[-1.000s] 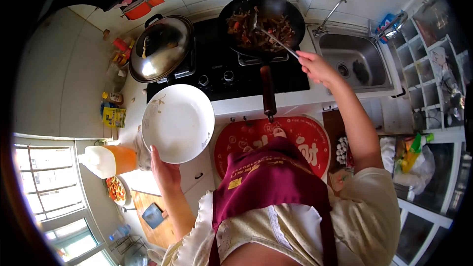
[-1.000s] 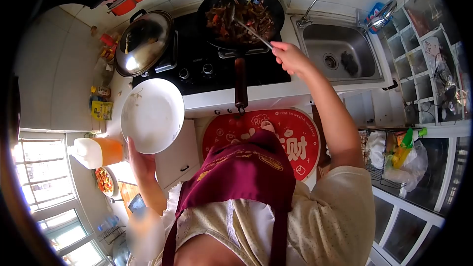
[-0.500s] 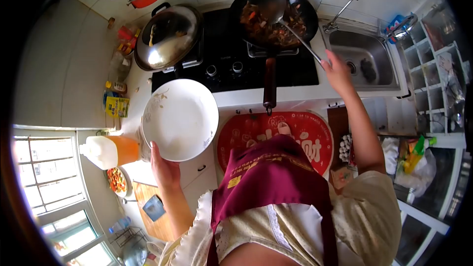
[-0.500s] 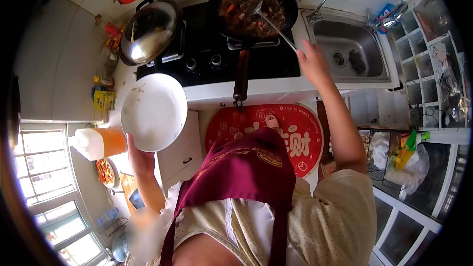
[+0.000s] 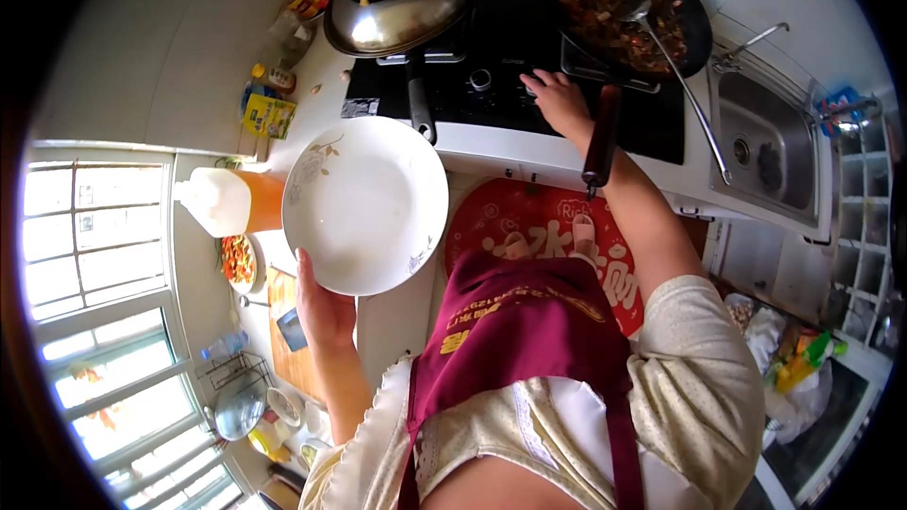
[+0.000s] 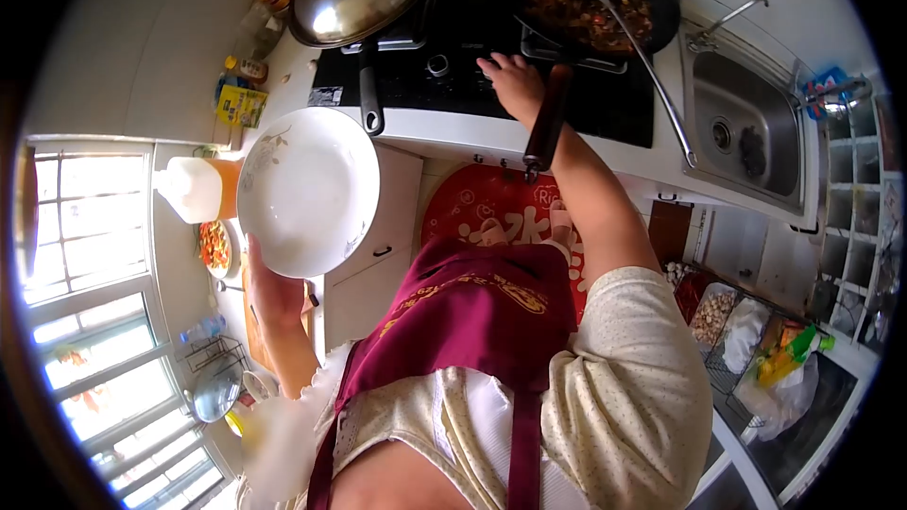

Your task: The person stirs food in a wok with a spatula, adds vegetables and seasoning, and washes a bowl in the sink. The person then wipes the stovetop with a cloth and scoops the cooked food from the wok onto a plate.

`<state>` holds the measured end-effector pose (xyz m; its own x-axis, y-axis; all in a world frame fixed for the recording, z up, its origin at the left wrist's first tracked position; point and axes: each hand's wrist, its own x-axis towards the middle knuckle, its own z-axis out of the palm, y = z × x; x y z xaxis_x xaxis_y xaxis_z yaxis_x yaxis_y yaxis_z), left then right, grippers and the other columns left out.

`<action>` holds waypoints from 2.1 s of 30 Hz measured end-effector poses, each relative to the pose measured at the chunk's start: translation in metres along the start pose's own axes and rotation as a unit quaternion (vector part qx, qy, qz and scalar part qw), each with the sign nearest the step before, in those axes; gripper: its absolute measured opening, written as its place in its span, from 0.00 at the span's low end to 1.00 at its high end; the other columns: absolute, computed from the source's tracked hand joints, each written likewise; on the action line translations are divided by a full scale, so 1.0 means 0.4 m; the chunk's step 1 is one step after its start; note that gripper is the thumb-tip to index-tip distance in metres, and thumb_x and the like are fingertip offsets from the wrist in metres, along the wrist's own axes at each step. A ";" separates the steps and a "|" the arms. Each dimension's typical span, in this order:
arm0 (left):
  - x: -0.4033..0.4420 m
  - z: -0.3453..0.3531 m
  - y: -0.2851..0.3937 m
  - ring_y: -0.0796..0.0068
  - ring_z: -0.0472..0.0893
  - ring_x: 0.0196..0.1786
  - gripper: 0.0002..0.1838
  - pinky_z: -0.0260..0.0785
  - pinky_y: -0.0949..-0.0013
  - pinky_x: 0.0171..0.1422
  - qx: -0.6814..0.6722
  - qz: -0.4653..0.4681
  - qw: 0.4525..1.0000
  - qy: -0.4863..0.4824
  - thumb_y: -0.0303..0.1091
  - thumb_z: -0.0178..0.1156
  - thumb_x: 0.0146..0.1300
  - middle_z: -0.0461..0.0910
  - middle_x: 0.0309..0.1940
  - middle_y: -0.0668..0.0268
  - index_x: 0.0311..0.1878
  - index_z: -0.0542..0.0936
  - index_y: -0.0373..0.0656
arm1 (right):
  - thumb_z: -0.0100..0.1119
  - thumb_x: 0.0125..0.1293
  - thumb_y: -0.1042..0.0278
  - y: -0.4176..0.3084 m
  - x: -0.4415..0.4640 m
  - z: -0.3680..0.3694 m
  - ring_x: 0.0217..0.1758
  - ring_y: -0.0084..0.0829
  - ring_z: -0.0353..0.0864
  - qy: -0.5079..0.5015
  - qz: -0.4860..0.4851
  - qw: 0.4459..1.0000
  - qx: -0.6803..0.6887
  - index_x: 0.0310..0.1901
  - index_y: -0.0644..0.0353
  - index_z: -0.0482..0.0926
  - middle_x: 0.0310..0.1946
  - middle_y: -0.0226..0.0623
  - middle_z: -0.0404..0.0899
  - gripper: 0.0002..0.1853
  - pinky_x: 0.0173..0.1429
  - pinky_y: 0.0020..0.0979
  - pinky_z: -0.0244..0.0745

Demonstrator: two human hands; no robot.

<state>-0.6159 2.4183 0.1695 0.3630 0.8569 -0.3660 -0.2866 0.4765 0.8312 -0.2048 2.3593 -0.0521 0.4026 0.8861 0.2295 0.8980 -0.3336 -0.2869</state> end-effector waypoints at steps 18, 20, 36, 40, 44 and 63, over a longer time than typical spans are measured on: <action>-0.237 -0.301 0.022 0.64 0.69 0.64 0.27 0.63 0.58 0.67 -0.077 0.057 0.956 0.278 0.47 0.47 0.71 0.68 0.63 0.63 0.67 0.61 0.43 | 0.51 0.65 0.41 -0.280 -0.014 0.022 0.36 0.39 0.84 0.043 0.289 0.943 0.158 0.58 0.62 0.67 0.33 0.43 0.83 0.32 0.36 0.38 0.78; -0.260 -0.313 0.009 0.64 0.70 0.64 0.27 0.63 0.59 0.66 -0.096 0.071 0.951 0.285 0.47 0.47 0.71 0.68 0.63 0.63 0.67 0.61 0.42 | 0.53 0.66 0.48 -0.480 -0.057 0.075 0.31 0.37 0.83 -0.134 0.130 0.968 0.168 0.59 0.61 0.65 0.26 0.36 0.81 0.29 0.31 0.36 0.77; -0.356 -0.349 -0.072 0.62 0.67 0.66 0.29 0.58 0.58 0.69 -0.145 0.077 0.918 0.360 0.48 0.44 0.72 0.65 0.65 0.59 0.68 0.59 0.38 | 0.54 0.61 0.60 -0.989 0.214 0.484 0.65 0.41 0.64 -0.075 -0.230 0.961 0.134 0.57 0.53 0.73 0.60 0.38 0.68 0.21 0.66 0.38 0.62; -0.309 -0.369 -0.083 0.62 0.66 0.66 0.30 0.59 0.58 0.69 -0.128 0.055 0.929 0.342 0.48 0.45 0.71 0.64 0.66 0.61 0.69 0.58 0.40 | 0.57 0.55 0.72 -0.838 0.279 0.356 0.52 0.41 0.74 0.079 -0.198 0.962 0.170 0.46 0.58 0.78 0.48 0.38 0.76 0.15 0.53 0.36 0.73; -0.219 -0.334 -0.068 0.63 0.66 0.66 0.30 0.59 0.57 0.69 -0.084 0.025 0.947 0.309 0.48 0.46 0.71 0.64 0.66 0.61 0.69 0.58 0.40 | 0.63 0.51 0.68 -0.732 0.305 0.267 0.63 0.46 0.65 0.231 -0.172 0.945 0.156 0.51 0.55 0.76 0.57 0.38 0.71 0.22 0.65 0.47 0.60; 0.068 -0.039 -0.087 0.67 0.73 0.57 0.24 0.66 0.62 0.61 0.001 -0.071 0.997 0.016 0.46 0.44 0.72 0.72 0.57 0.63 0.64 0.65 0.40 | 0.63 0.57 0.59 -0.089 -0.140 0.011 0.72 0.36 0.55 -0.028 -0.067 0.997 0.038 0.61 0.44 0.71 0.62 0.29 0.69 0.27 0.74 0.41 0.51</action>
<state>-0.6098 2.4282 0.1240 0.3715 0.7865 -0.4933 -0.2333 0.5934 0.7704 -0.2600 2.3231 -0.0588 0.2670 0.9385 0.2191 0.9262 -0.1871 -0.3273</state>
